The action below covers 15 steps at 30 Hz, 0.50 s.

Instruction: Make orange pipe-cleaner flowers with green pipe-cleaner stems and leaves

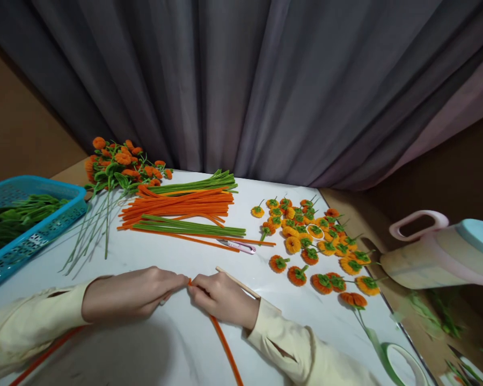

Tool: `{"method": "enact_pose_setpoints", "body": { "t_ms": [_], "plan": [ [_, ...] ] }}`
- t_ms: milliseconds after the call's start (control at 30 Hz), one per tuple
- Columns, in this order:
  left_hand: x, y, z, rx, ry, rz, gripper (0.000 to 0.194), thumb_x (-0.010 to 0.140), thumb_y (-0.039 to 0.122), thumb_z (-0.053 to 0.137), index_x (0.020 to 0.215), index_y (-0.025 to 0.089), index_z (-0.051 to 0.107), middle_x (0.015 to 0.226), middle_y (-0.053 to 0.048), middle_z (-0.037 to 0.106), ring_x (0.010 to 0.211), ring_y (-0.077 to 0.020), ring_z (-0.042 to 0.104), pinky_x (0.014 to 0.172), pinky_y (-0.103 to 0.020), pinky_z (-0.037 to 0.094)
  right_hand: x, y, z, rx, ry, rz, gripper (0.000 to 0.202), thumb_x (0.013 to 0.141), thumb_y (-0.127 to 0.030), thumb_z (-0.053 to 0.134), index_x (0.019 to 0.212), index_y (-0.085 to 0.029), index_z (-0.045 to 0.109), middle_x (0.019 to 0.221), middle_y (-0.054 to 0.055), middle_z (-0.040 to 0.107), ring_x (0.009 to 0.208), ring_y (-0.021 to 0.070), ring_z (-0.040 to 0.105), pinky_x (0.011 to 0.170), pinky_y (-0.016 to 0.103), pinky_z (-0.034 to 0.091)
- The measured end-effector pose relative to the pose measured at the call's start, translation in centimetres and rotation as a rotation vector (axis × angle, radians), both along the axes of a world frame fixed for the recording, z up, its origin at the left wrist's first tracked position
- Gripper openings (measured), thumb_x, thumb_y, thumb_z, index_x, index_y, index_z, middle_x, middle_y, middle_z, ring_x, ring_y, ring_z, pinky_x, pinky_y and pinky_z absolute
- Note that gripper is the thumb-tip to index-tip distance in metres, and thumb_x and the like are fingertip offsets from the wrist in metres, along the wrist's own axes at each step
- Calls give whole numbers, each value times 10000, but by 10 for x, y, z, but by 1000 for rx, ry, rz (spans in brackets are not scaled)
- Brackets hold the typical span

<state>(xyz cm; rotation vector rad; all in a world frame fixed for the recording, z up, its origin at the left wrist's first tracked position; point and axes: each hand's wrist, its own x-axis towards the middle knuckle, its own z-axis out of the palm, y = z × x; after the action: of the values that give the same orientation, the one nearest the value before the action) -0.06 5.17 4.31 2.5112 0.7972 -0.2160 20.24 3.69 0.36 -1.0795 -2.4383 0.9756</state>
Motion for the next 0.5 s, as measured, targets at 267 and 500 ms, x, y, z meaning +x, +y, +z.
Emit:
{"method": "enact_pose_setpoints", "body": {
  "t_ms": [267, 500],
  "plan": [
    [-3, 9, 11, -48, -29, -16, 176, 872, 116, 358, 911, 202, 506, 746, -3, 593, 617, -133, 543, 537, -218, 329, 3, 6, -3, -103, 101, 72, 251, 909, -265, 387, 768, -171, 572, 585, -31, 537, 509, 69, 463, 601, 193, 391],
    [1, 4, -3, 154, -104, -43, 212, 902, 107, 326, 964, 163, 521, 864, -46, 602, 746, -167, 570, 660, -250, 405, 1, 6, -2, -328, 237, -15, 319, 917, -349, 383, 699, -166, 526, 495, -41, 507, 454, 64, 454, 531, 180, 401]
  ]
}}
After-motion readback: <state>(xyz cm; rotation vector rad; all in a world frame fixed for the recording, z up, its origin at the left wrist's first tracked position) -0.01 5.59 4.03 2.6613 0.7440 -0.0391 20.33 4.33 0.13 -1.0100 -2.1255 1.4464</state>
